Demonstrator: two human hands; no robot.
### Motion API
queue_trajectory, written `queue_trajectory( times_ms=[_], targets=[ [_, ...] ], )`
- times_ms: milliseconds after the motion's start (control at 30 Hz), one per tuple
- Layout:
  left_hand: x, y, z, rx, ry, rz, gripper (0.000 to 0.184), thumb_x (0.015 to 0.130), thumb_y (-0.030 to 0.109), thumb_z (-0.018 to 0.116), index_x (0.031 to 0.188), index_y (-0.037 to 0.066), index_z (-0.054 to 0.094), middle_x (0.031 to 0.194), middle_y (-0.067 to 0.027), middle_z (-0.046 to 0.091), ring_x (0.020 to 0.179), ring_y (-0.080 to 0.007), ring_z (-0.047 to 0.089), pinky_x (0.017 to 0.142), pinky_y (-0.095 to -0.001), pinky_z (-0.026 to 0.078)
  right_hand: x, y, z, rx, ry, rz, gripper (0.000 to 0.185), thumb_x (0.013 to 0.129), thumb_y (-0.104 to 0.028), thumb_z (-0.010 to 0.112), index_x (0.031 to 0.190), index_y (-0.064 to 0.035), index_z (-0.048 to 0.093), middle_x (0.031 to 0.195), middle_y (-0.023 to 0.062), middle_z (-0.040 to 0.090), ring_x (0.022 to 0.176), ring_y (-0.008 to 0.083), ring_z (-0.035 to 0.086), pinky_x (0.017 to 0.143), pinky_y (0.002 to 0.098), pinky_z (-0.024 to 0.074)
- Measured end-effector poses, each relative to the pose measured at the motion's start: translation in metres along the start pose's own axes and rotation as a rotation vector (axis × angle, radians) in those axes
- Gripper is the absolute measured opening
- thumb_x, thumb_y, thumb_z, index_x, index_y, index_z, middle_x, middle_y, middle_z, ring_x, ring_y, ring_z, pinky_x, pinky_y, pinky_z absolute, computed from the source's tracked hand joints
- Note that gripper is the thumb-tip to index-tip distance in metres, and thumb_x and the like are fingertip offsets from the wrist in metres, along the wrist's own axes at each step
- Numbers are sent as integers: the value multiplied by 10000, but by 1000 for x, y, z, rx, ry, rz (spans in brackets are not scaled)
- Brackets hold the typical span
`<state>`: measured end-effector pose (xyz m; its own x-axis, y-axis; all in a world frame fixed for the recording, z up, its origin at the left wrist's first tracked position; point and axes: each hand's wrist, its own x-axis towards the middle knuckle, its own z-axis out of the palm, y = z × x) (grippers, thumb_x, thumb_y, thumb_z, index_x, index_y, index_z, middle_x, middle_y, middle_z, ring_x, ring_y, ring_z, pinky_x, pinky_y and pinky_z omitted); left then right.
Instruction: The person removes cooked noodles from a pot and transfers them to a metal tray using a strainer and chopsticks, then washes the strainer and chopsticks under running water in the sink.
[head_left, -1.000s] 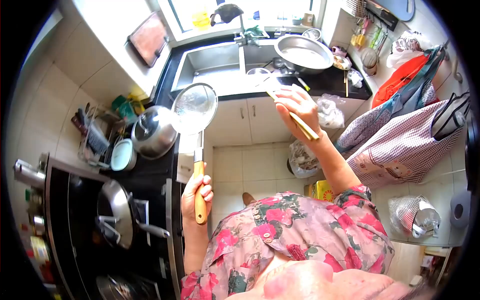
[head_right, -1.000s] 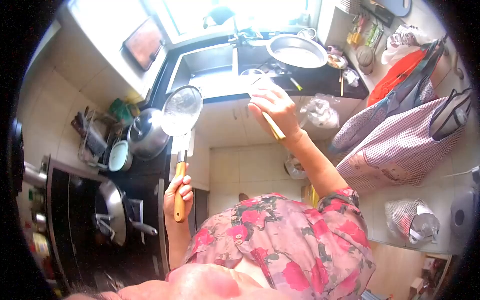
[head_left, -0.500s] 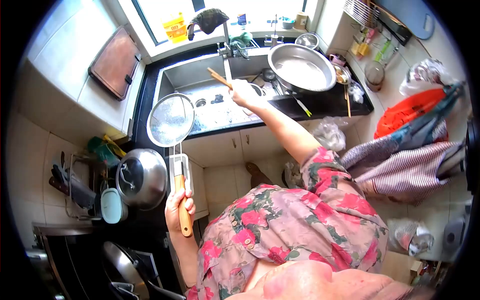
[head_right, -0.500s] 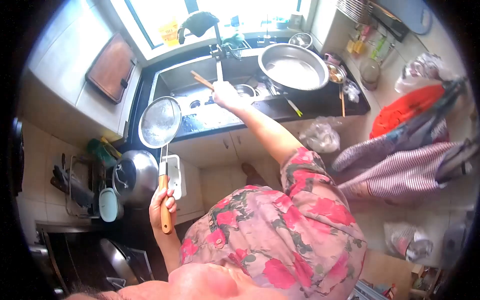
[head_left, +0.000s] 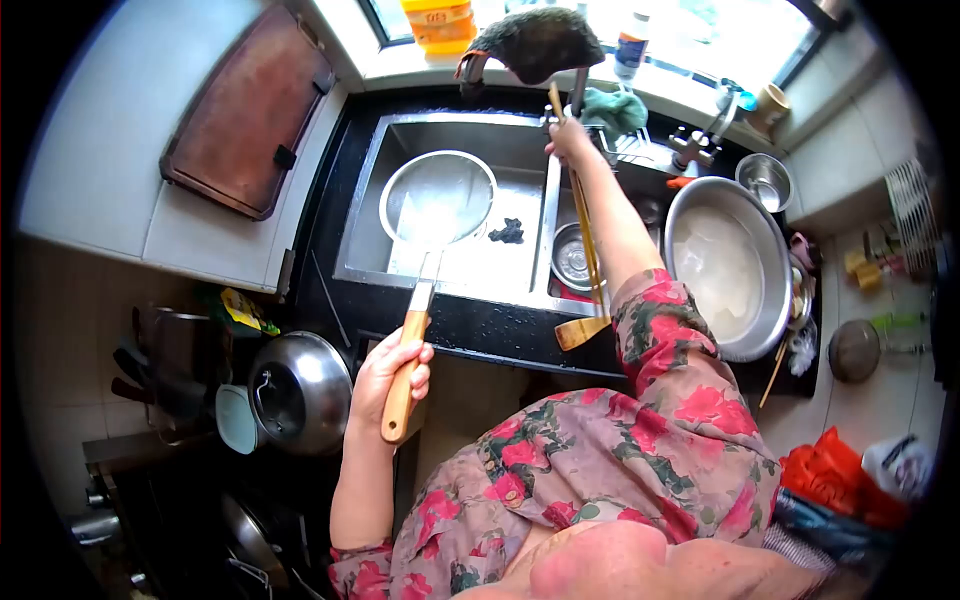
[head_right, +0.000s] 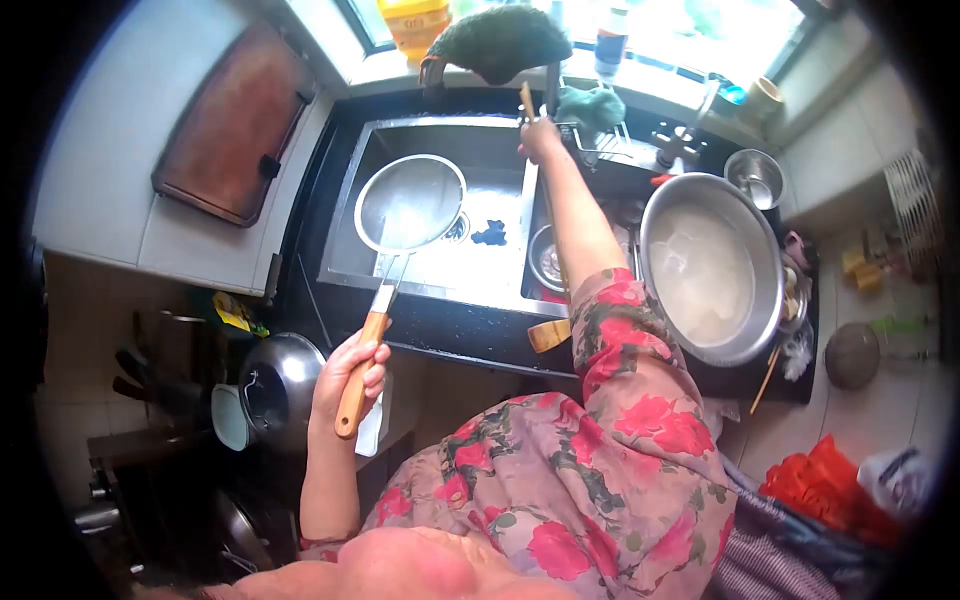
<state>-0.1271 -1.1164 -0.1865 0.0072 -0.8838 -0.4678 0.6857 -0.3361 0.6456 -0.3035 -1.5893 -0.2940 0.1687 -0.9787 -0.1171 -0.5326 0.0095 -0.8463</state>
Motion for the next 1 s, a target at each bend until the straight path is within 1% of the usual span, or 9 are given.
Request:
queue_trajectory(
  times_ms=[33,100,133,167,233,300,400,633,1000],
  targets=[
    [14,-1,10,10,33,13,416,925,68,503,1315,-19,387,825,-73,519,505,-59,485,420,-185,434,11,3,5,75,9,-3,205,914,-163,504,996,17,559,633,117,619,429,159,546,362,290,411],
    [38,-3,16,16,45,12,418,925,68,505,1315,-23,385,822,-70,517,508,-60,486,422,-190,436,19,-3,9,319,81,32,206,905,-175,533,910,26,578,626,107,620,475,183,611,407,314,471],
    [48,-5,15,15,56,14,418,925,68,505,1315,-23,385,822,-70,517,508,-60,486,422,-190,436,29,1,13,392,28,12,200,895,-171,534,871,20,589,600,94,601,447,182,586,368,318,442],
    [56,-6,13,14,43,7,381,920,78,517,1277,-10,417,816,-61,529,518,-62,491,435,-194,431,26,-8,11,266,60,1,217,888,-175,546,851,28,610,608,105,606,441,172,584,367,312,445],
    [69,-7,14,1,62,3,345,916,88,529,1240,2,449,810,-52,542,528,-65,497,448,-199,427,31,-18,13,154,119,106,237,867,-169,571,876,62,626,708,166,650,580,236,658,496,353,522],
    [82,-8,13,10,54,0,333,913,76,527,1226,-6,450,812,-54,544,524,-62,494,439,-196,421,40,-3,18,-272,240,-98,240,815,-101,588,1000,34,660,1023,252,652,1008,391,625,871,415,506],
    [96,-9,9,-25,49,-10,349,915,74,525,1242,-7,434,816,-55,544,520,-60,489,433,-195,417,42,14,21,-287,252,-91,235,808,-80,583,1012,-14,681,1039,253,646,1013,383,627,890,431,501],
    [111,-17,14,-169,3,-50,381,929,93,517,1280,-9,409,829,-48,511,518,-49,450,438,-168,401,35,28,24,-507,190,-193,194,829,-74,592,987,-10,683,1003,231,663,981,360,646,844,426,528],
    [96,-32,10,-281,-15,-45,377,941,82,465,1296,-25,396,845,-61,493,509,-44,447,402,-172,399,29,36,27,-523,153,-106,198,832,-93,640,1015,-37,693,1000,201,675,964,338,660,821,407,544]
  ],
)
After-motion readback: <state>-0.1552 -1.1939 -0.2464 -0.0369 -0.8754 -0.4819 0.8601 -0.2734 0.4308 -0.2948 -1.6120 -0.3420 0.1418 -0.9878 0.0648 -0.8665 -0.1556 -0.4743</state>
